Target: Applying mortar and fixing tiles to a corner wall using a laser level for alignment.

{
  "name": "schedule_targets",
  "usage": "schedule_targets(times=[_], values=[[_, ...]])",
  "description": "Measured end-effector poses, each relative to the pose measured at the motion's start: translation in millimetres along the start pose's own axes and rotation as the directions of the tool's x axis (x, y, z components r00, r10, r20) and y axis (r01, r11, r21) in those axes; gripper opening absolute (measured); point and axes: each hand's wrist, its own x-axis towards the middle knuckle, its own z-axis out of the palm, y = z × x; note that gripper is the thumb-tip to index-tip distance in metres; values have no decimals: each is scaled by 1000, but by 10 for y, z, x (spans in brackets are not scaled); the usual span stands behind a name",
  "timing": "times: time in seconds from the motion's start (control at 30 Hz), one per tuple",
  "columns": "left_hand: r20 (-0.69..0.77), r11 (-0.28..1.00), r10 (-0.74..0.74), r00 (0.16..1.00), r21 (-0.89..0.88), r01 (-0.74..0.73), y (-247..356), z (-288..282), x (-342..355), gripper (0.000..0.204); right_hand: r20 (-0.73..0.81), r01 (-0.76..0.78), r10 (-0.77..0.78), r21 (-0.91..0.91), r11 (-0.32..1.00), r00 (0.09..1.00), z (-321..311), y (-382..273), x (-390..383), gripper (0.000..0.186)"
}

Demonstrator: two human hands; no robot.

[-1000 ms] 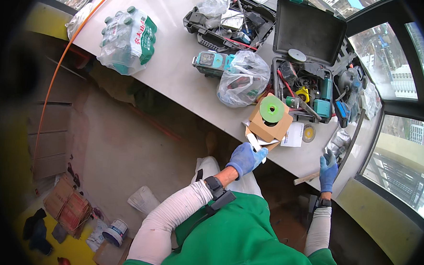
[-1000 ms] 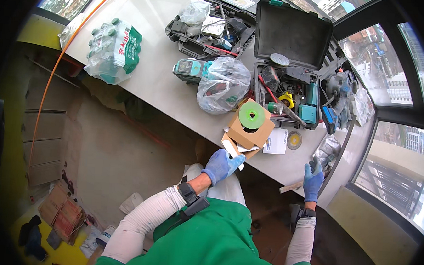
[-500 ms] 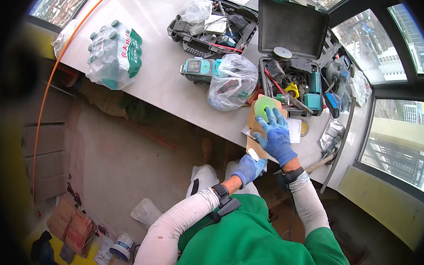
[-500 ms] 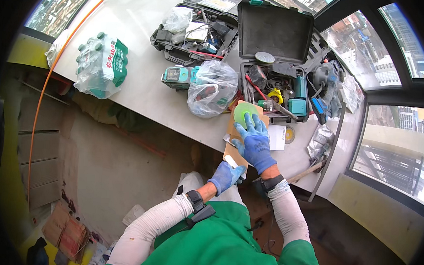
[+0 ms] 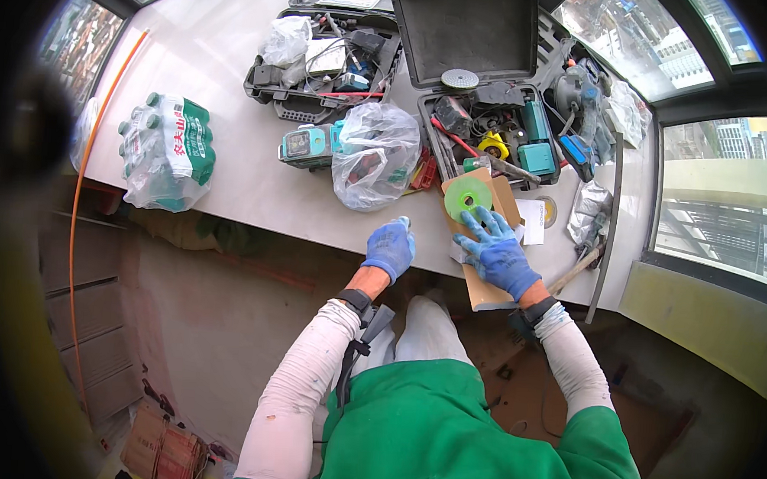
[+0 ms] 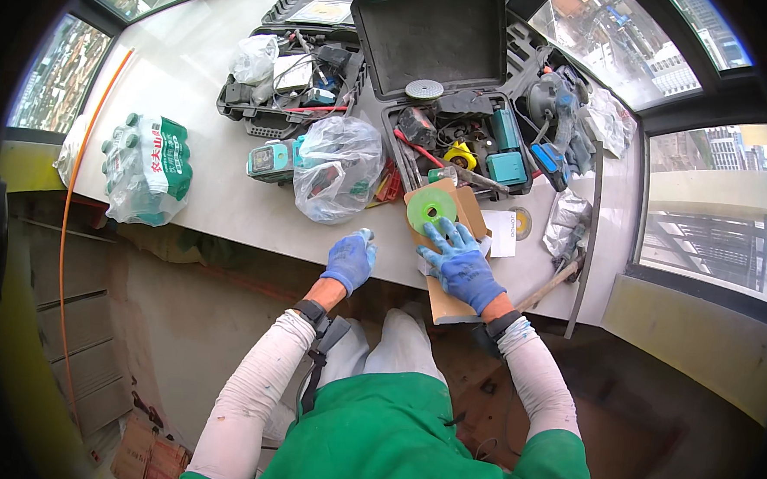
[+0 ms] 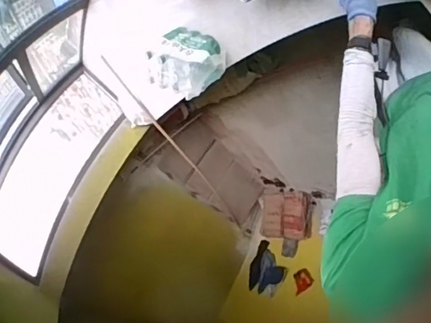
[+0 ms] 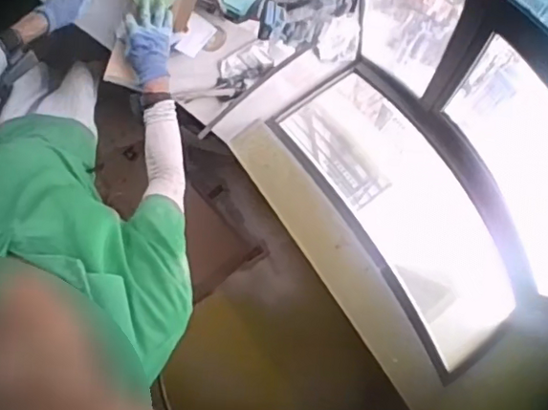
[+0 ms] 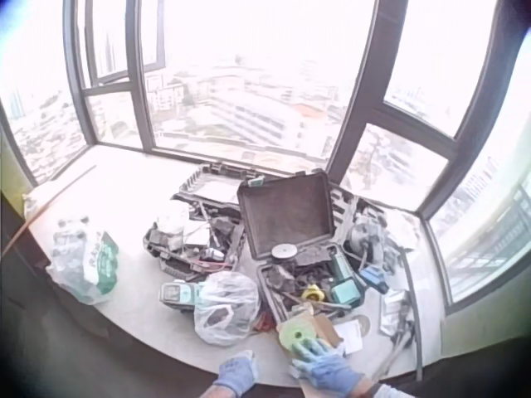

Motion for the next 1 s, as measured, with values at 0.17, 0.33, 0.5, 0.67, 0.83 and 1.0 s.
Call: schedule_targets(times=[0.17,0.33,0.5,0.67,0.83,1.0], values=[[-62,976,34,998,217,-20,228,95,557,60,28,68,-66,-42,997,997,-18,174,-128,48],[-82,935,-138,987,319,157,207,294,874,64,46,69,-68,-24,997,997,-67,198,-135,43],[-160,924,-33,987,371,91,11,465,879,52,-26,62,-61,50,997,998,-83,253,-137,39],[-175,864,125,977,503,-21,-65,491,792,21,-23,66,-65,68,995,998,-80,332,-157,39],[-173,819,202,964,569,-70,-96,564,622,12,-33,92,-89,80,993,995,-63,379,-135,40],[-220,824,229,948,563,-69,-82,563,427,9,-24,116,-114,66,991,993,-52,439,-150,42]])
